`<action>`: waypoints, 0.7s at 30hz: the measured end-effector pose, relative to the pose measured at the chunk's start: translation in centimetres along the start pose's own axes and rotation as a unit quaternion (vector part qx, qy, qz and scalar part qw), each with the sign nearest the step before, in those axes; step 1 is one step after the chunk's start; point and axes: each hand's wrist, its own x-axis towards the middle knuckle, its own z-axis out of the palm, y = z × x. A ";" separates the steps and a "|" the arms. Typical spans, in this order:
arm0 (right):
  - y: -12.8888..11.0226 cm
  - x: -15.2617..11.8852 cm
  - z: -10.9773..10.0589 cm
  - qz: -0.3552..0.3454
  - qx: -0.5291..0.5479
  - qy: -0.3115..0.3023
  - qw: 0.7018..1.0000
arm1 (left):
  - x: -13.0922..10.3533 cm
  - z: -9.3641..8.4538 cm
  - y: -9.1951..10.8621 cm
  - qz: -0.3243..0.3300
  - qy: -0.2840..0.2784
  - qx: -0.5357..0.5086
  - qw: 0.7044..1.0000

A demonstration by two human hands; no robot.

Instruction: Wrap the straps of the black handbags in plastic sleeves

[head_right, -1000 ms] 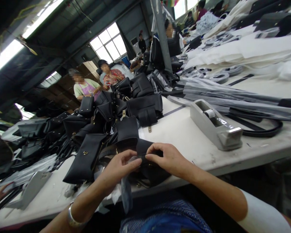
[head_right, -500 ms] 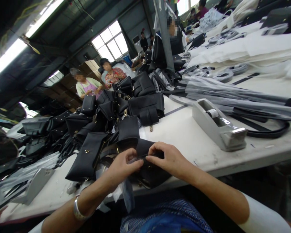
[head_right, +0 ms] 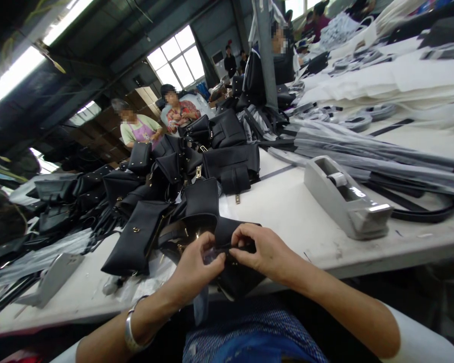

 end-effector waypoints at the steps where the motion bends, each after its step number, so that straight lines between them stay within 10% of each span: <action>1: 0.0 -0.2 0.2 -0.005 -0.005 0.001 1.000 | -0.1 0.1 -0.1 0.006 0.000 0.006 1.000; 10: 0.8 -0.9 1.9 -0.058 -0.045 0.064 0.995 | 0.5 0.2 -0.6 0.024 0.011 0.030 0.999; 21: -0.4 -0.1 0.0 0.027 0.006 0.003 1.000 | 0.5 -0.6 -1.1 0.021 -0.064 -0.089 0.994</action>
